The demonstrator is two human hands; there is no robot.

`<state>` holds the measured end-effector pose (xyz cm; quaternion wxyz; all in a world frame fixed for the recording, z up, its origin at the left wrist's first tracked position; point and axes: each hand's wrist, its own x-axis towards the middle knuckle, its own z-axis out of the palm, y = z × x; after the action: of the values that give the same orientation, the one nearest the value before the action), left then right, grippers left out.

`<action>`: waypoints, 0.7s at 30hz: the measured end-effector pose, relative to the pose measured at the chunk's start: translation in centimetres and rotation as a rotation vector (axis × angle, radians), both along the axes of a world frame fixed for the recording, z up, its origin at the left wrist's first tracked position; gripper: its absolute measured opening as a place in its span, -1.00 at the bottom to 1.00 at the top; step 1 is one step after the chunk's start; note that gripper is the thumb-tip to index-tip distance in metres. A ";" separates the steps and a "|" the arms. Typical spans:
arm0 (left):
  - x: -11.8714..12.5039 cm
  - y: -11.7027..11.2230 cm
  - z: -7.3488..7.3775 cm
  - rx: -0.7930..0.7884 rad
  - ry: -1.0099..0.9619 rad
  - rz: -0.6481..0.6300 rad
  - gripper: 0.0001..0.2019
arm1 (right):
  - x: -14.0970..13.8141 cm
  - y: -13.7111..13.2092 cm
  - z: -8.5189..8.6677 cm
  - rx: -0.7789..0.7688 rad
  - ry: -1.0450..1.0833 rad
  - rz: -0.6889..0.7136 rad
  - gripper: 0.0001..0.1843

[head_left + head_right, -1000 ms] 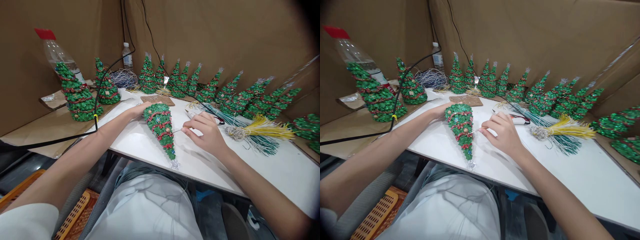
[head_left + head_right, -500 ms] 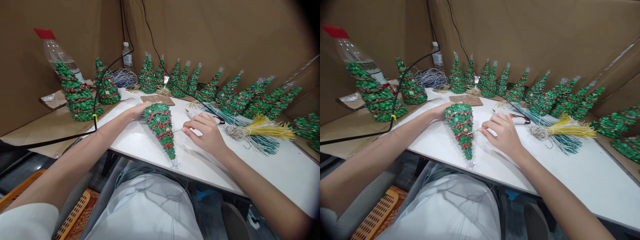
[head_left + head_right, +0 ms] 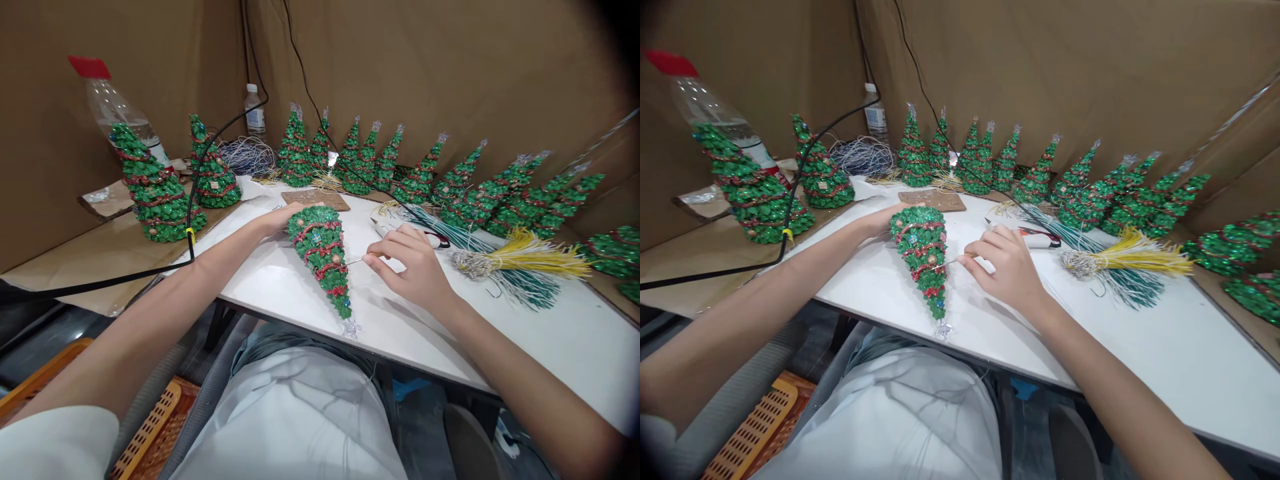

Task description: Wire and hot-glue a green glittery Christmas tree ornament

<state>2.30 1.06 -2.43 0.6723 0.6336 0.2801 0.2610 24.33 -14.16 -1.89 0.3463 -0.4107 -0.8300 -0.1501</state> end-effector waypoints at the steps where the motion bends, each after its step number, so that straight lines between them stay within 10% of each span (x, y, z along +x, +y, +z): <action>1: 0.0 0.0 0.0 0.000 0.004 0.005 -0.81 | 0.0 0.0 0.0 -0.006 0.007 0.012 -0.83; 21: -0.3 0.2 0.1 0.080 0.068 0.059 -0.92 | 0.7 0.3 0.4 -0.036 0.069 0.075 -0.92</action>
<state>2.03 1.23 -2.33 0.6287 0.6600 0.3104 0.2700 25.04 -13.82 -1.52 0.3728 -0.3905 -0.8348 -0.1081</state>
